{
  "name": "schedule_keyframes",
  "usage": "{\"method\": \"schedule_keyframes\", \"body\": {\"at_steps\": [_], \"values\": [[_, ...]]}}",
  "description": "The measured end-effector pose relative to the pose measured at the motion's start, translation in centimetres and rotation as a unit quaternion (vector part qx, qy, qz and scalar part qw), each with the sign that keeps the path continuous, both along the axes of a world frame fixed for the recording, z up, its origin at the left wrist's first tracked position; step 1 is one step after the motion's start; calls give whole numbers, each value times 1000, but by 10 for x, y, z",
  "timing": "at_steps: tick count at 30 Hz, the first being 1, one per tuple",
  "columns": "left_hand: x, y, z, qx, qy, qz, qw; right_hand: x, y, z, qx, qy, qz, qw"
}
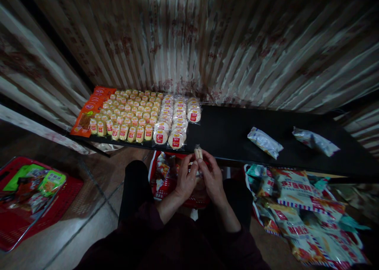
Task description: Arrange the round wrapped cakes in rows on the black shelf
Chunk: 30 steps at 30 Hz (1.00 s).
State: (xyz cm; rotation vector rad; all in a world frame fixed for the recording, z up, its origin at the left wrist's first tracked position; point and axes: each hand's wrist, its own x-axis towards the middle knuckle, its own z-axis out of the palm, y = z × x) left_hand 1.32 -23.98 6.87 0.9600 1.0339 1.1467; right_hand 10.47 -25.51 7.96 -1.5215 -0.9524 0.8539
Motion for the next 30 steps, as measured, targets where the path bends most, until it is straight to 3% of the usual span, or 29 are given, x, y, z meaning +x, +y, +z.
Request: {"method": "schedule_keyframes", "body": {"at_steps": [5, 14, 22, 25, 30], "values": [[-1, 1, 2, -76, -69, 2, 995, -1, 0, -9, 49, -92, 9, 994], [3, 9, -19, -184, -205, 63, 959, 2, 3, -26, 43, -129, -22, 991], [0, 14, -14, -255, -285, 90, 920, 5, 4, -32, -13, -71, -36, 997], [0, 15, -13, -259, -289, 91, 917, 6, 4, -33, -23, -51, -34, 998], [2, 13, -13, -268, -246, 72, 929, 8, 2, -33, 35, -185, -26, 982]]}}
